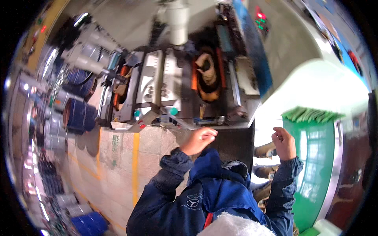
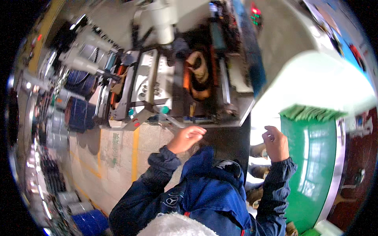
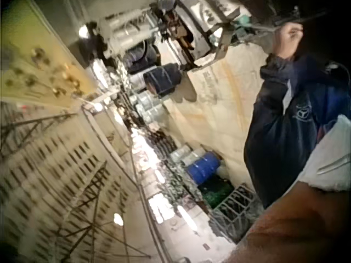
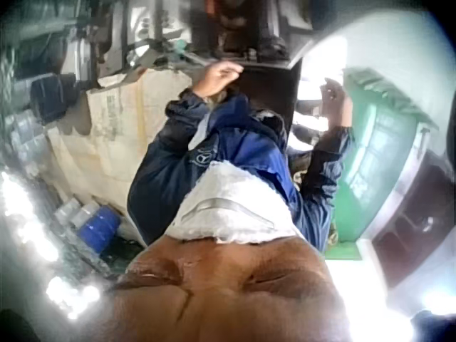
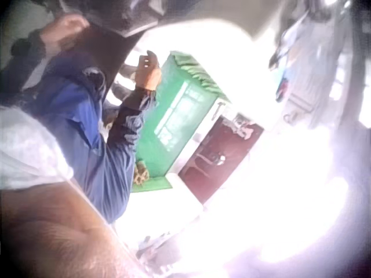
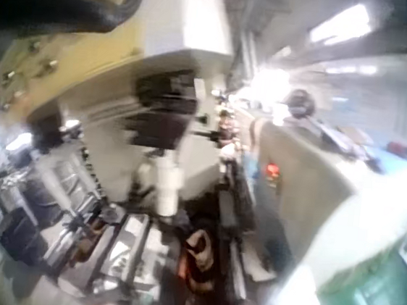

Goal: The person picks up a boot from a green conveyor belt, places it onto a metal mold in a lasting machine, and activates the machine controls by hand. They repeat this process for multiple boots, moving them from the belt to the machinery.

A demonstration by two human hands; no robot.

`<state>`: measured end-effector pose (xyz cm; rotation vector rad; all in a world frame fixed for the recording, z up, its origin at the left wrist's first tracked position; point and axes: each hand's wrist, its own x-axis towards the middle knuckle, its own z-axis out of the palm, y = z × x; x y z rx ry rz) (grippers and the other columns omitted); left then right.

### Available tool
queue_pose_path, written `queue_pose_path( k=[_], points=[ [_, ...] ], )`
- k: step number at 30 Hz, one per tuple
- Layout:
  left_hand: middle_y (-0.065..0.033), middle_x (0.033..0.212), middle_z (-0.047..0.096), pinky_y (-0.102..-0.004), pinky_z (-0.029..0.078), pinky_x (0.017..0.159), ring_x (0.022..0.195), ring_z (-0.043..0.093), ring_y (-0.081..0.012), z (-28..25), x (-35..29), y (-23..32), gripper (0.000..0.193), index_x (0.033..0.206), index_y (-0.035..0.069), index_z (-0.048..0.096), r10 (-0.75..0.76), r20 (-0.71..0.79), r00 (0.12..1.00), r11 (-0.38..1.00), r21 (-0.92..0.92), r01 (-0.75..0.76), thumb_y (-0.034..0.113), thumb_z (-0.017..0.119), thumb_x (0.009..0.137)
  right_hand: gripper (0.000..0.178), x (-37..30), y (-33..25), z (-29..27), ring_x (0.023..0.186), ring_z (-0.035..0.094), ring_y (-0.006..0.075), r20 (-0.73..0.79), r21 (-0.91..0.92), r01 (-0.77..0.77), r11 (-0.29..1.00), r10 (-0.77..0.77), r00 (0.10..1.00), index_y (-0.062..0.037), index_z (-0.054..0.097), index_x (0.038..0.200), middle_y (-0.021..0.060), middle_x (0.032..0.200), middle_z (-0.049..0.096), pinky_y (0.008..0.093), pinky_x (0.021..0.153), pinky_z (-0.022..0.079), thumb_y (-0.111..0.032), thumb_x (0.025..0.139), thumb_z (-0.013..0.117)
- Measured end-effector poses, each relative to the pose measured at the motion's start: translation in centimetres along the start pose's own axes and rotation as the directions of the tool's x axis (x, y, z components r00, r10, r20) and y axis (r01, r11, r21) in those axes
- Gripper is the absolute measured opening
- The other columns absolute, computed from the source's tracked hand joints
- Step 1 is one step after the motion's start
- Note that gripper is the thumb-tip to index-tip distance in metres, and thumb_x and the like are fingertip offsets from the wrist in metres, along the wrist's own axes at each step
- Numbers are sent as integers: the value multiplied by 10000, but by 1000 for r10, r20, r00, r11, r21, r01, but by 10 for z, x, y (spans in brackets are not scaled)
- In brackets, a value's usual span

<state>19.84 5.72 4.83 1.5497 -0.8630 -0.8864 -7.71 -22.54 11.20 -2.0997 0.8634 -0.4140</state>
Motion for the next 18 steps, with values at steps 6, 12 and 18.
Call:
queue_pose_path(
  k=[6,12,18],
  points=[
    [-75,987,724,-285,561,801,903,698,-132,-239,-43,10,180,1113,43,697,166,-609,776,906,404,123,82,711,938,541,106,-165,101,840,729,302,361,-225,199,954,-108,926,-28,518,1415,170,939,741,406,772,571,-173,919,681],
    [-149,1133,645,-450,558,802,944,682,-363,-445,-42,1,487,1322,112,583,320,-765,559,587,623,517,127,752,865,847,236,-191,240,952,711,429,291,-592,118,798,75,954,-179,210,1631,241,1032,729,528,834,574,-369,951,678],
    [-187,1245,691,-497,536,938,1136,657,-404,-557,1,-57,496,1358,169,591,22,-705,709,393,658,642,317,719,902,527,280,-193,274,1058,691,404,57,-585,-115,803,182,982,-145,649,1317,220,1141,728,509,897,556,-506,934,657]
  ],
)
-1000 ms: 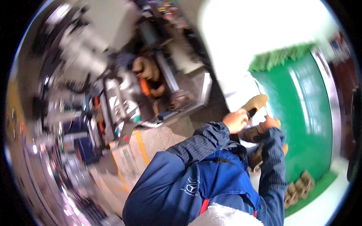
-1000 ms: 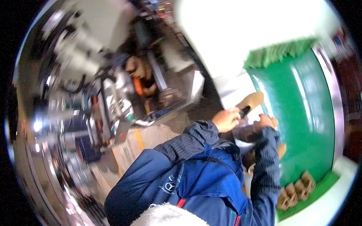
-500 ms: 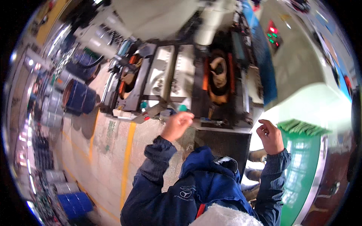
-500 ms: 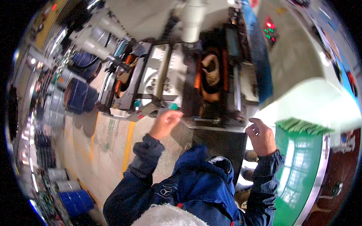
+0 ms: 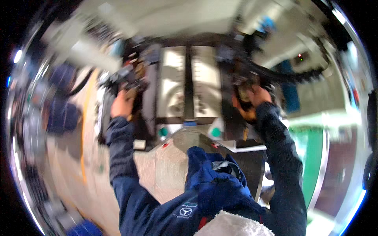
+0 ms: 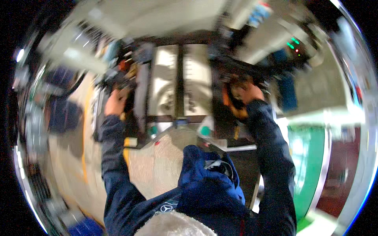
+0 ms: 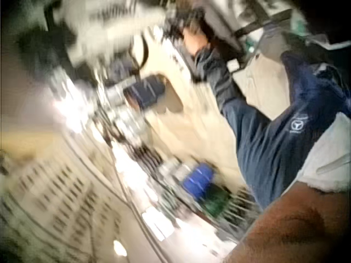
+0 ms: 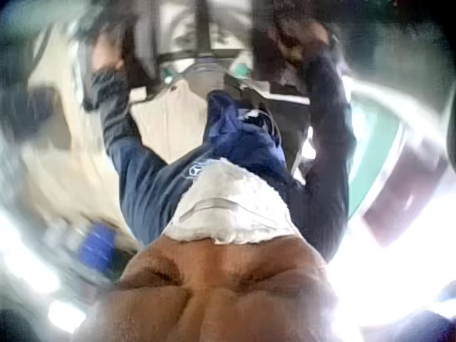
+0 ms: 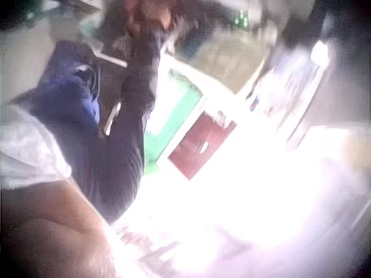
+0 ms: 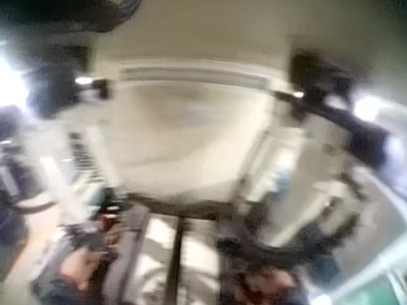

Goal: The person picks up a boot from a green conveyor belt, places it onto a metal mold in a lasting machine, and activates the machine controls by hand. They repeat this process for multiple boots, moving them from the belt to the machinery.

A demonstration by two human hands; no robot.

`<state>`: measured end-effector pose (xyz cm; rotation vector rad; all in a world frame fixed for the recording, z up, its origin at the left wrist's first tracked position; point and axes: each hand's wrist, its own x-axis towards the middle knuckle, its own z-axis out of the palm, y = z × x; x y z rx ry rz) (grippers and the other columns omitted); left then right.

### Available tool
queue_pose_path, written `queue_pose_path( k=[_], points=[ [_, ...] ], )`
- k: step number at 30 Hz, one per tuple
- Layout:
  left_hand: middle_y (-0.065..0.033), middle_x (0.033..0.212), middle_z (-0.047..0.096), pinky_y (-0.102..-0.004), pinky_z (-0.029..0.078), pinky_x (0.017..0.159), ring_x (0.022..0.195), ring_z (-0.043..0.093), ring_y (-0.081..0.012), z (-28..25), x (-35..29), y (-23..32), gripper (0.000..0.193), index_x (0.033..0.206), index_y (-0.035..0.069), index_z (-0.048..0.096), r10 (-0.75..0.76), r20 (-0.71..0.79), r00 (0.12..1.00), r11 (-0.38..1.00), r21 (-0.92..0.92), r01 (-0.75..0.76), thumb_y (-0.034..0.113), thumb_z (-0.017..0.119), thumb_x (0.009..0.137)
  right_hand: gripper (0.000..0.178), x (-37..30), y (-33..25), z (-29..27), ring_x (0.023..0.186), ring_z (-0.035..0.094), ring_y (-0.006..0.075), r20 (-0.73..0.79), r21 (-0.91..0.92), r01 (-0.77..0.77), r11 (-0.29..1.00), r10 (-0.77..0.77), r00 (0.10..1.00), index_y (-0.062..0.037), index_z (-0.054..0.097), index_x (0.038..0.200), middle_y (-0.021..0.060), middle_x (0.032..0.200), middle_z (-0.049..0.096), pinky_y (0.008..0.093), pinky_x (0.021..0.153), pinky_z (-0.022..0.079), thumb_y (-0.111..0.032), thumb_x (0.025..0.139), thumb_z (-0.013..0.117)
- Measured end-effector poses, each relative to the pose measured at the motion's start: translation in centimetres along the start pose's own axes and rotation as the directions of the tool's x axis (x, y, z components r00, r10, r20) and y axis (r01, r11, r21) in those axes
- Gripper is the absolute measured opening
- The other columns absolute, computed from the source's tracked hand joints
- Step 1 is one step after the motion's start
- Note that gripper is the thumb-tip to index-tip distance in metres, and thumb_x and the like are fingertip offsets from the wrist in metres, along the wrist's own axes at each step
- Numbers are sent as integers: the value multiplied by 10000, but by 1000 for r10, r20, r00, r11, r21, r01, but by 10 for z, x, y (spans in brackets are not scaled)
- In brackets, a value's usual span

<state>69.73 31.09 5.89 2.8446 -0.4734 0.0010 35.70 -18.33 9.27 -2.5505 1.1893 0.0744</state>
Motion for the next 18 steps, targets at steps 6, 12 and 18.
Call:
queue_pose_path(
  k=[6,12,18],
  points=[
    [-184,1189,730,-393,527,945,1052,690,-313,0,54,-38,417,1286,2,665,406,-73,911,914,25,-405,316,574,1029,348,-81,3,-107,839,707,378,-344,213,195,957,-113,932,-136,775,985,186,900,735,473,752,577,-431,844,655],
    [-140,1037,708,-380,548,829,925,667,-251,0,-4,19,311,1152,-30,663,293,-318,902,910,-196,-365,248,595,1029,336,-259,153,-179,673,582,99,-179,865,60,499,195,964,-7,751,965,10,722,624,300,570,487,-340,921,751],
    [-143,1026,701,-380,558,810,919,671,-253,52,-154,114,309,1141,-31,663,388,-183,904,868,-258,-424,250,606,1025,276,-491,309,-146,673,562,51,-309,893,-24,450,652,692,-32,695,921,-42,782,619,221,605,467,-299,916,764]
  ],
)
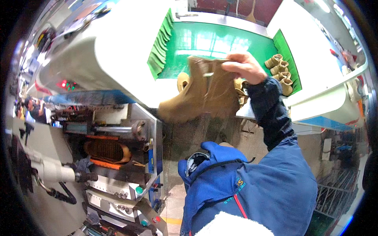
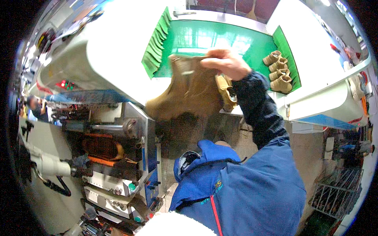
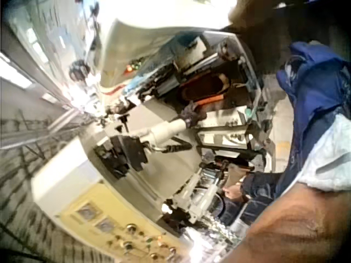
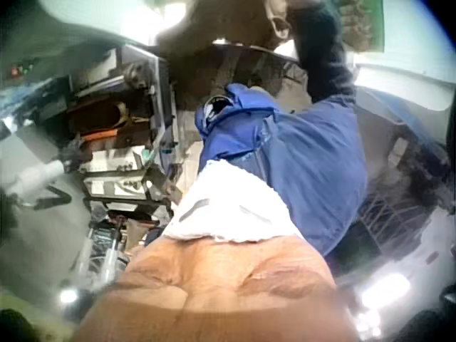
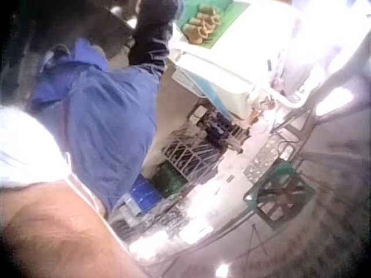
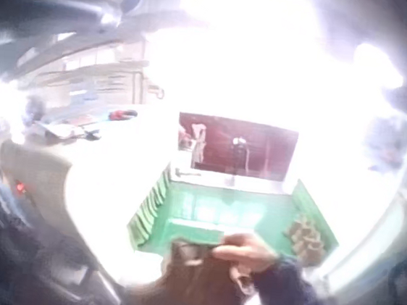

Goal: The person picks up a boot from a green conveyor belt, places it onto a metal mold in a lasting machine, and activates the machine controls by hand. They repeat this process for multiple boots, moving them from the belt to the machinery.

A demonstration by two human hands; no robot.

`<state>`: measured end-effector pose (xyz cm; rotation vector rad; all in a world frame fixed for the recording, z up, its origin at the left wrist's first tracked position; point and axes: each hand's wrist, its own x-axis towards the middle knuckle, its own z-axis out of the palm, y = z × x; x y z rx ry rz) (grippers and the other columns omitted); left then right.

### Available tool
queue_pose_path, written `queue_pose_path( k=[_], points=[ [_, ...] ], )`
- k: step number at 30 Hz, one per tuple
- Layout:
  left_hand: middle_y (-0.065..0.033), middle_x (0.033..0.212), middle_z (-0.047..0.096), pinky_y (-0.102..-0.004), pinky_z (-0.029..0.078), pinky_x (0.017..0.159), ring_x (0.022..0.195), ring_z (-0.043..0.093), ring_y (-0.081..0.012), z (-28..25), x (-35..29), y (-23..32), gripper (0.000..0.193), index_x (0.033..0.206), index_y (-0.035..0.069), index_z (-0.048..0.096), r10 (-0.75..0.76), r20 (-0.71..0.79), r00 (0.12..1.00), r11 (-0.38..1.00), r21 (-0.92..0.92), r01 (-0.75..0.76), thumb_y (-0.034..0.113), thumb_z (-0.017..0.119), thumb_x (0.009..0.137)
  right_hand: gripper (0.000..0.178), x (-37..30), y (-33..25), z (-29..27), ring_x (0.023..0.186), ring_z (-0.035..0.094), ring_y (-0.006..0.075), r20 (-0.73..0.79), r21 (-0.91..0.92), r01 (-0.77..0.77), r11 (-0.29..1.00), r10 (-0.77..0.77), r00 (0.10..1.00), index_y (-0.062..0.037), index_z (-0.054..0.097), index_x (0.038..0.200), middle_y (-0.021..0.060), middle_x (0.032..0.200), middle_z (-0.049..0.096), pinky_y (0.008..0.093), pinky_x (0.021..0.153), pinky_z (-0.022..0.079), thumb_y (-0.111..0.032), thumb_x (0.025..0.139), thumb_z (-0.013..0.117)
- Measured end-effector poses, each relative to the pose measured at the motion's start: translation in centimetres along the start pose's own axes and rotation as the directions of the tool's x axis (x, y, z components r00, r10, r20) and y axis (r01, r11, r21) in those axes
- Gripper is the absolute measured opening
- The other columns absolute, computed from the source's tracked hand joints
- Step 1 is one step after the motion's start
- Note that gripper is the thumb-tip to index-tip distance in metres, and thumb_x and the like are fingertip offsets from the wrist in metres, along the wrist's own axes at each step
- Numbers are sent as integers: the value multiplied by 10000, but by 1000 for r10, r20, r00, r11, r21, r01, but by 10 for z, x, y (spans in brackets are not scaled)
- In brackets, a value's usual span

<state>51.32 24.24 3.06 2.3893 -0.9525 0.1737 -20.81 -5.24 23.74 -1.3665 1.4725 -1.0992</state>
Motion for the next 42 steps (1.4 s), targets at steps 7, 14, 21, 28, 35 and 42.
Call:
queue_pose_path(
  k=[7,14,21,28,35,42],
  points=[
    [-147,1014,692,-381,571,788,913,676,-257,-3,-59,115,307,1128,-32,664,-10,45,999,1000,-29,11,252,619,1020,264,-2,229,-210,897,717,356,-360,-754,-296,586,8,933,-179,758,1020,133,969,753,453,817,567,-403,908,672],
    [-150,1001,683,-381,583,765,907,681,-260,-116,-58,325,306,1114,-34,664,150,60,987,970,-201,-136,254,632,1015,350,-65,495,-340,1063,675,423,-794,-232,-924,304,489,360,-98,728,1069,191,1137,725,512,934,532,-412,959,618],
    [42,791,560,-251,420,663,715,478,-71,41,-208,636,146,842,20,627,608,548,574,741,-651,-164,83,677,965,491,-121,530,-315,975,706,388,-711,-147,-564,813,310,631,-199,544,1401,181,989,746,481,850,557,-226,926,665],
    [-162,852,737,-392,550,742,783,718,-311,291,-462,823,314,938,32,730,895,445,-8,352,-717,-601,346,721,927,302,-204,469,-238,876,720,343,-522,18,-466,885,406,750,-72,701,1201,167,983,747,433,819,574,-190,928,648],
    [-230,1316,638,-449,509,1015,1173,650,-394,387,-638,794,436,1312,57,631,691,418,-590,141,-878,-457,214,685,908,262,-246,435,-174,978,699,367,-401,8,-591,807,544,737,-38,706,1127,179,1008,730,451,874,552,-153,894,672],
    [-207,1369,589,-442,464,1070,1255,584,-399,292,-527,690,373,1188,13,641,945,273,-182,192,-909,-370,-26,687,821,302,-171,405,-150,997,680,384,-406,-159,-349,923,261,876,-78,656,1201,169,1173,663,452,846,558,-95,900,672]
  ],
)
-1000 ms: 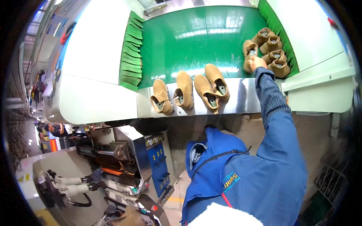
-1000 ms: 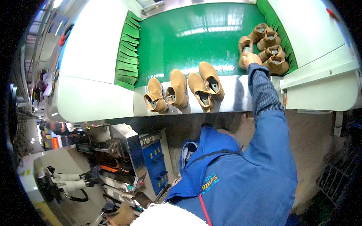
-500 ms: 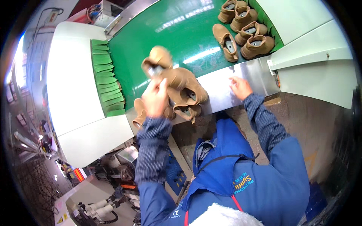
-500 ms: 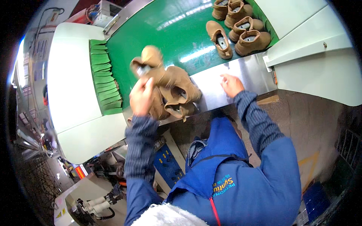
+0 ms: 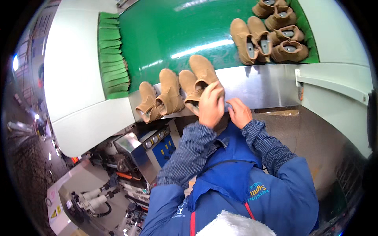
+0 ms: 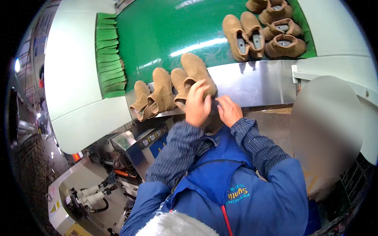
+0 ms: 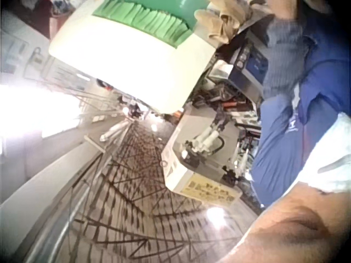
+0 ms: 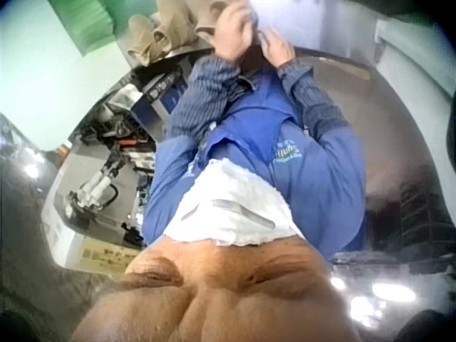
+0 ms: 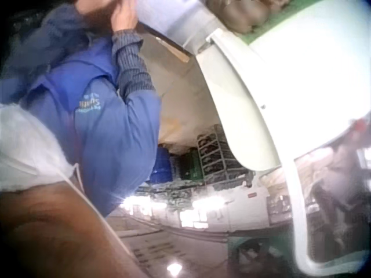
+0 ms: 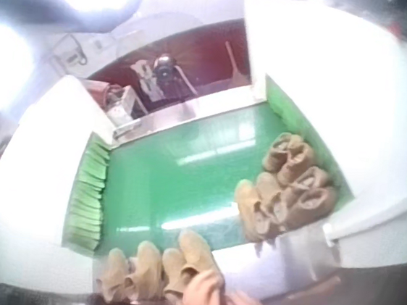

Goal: The person picks up a boot from a green conveyor belt, places it onto a metal mold in a lasting machine, and activates the machine controls by hand. They repeat this process for multiple boots, moving them from the belt to the machinery.

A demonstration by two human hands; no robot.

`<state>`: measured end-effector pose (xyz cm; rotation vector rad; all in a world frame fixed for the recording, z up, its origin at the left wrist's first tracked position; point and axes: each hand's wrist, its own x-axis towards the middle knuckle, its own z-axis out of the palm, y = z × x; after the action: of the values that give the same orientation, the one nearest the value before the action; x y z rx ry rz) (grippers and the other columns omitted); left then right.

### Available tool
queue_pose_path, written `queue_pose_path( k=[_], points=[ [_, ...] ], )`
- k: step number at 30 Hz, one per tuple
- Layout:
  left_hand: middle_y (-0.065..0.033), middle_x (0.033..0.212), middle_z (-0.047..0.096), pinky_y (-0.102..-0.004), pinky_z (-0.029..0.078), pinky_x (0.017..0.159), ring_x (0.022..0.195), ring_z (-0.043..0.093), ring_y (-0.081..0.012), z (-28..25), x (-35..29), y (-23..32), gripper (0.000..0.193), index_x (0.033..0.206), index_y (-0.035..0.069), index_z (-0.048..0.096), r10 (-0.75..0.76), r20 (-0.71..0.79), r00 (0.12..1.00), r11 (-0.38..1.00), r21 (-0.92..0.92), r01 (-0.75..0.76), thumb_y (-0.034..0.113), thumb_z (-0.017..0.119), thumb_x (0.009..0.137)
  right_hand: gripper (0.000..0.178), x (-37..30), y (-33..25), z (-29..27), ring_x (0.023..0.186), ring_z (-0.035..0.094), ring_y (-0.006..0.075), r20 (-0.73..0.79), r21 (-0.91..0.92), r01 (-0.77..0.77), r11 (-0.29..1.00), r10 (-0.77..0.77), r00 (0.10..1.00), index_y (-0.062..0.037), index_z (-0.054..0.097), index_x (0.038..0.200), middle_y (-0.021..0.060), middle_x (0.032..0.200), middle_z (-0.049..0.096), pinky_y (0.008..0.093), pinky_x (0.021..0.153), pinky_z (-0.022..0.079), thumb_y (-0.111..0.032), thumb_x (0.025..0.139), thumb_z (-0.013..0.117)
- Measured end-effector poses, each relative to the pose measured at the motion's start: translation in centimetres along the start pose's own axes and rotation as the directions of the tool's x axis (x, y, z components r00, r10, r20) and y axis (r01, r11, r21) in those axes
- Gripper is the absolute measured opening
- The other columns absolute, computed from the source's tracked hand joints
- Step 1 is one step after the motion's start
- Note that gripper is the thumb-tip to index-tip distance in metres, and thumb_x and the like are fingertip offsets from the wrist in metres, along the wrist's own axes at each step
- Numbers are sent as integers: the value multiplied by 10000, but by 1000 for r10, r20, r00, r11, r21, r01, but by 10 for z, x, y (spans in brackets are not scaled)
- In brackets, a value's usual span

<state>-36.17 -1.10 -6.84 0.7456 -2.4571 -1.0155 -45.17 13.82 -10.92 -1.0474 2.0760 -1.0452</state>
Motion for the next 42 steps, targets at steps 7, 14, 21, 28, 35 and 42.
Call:
queue_pose_path(
  k=[7,14,21,28,35,42],
  points=[
    [-304,1501,351,-514,466,1028,1223,532,-502,-17,-93,-18,480,1125,25,562,-461,-222,859,834,223,505,196,851,782,249,57,-40,35,971,688,339,151,-184,306,934,-281,948,-68,638,1124,122,1175,625,454,782,576,-103,879,666],
    [-205,759,583,-491,489,669,735,595,-446,-52,-84,-62,339,797,20,557,-515,-333,790,814,99,572,275,755,899,133,76,-30,41,907,648,370,165,-399,346,849,-305,938,-65,602,959,143,1003,588,497,763,554,-151,876,660],
    [-53,650,452,-331,385,575,643,400,-99,-219,-261,23,336,751,25,510,-687,-460,563,727,-424,540,204,727,935,309,93,-30,47,1016,655,359,248,-621,317,717,-204,947,-126,636,1084,132,1133,610,494,808,561,-326,865,724],
    [2,1017,713,-251,501,838,942,644,-96,-263,-501,166,176,1099,26,682,-659,-696,-285,738,-672,-64,138,709,966,367,153,-67,47,999,664,436,301,-662,410,627,-278,912,-34,712,1000,235,1042,695,515,860,525,-373,861,692],
    [-50,1045,733,-273,570,705,909,718,-156,-316,-736,194,198,1124,57,660,-374,-537,-756,811,-585,13,152,724,963,248,89,-226,35,742,618,169,287,-192,508,840,-447,847,38,681,913,84,846,712,346,728,513,-208,909,710],
    [-14,1051,717,-323,546,733,910,693,-168,-403,-951,112,240,1151,118,655,-392,-403,-827,708,-706,9,184,743,938,117,-55,-383,74,769,477,66,332,293,446,845,-528,782,-12,635,912,-34,840,563,248,682,378,-96,919,716]
  ],
)
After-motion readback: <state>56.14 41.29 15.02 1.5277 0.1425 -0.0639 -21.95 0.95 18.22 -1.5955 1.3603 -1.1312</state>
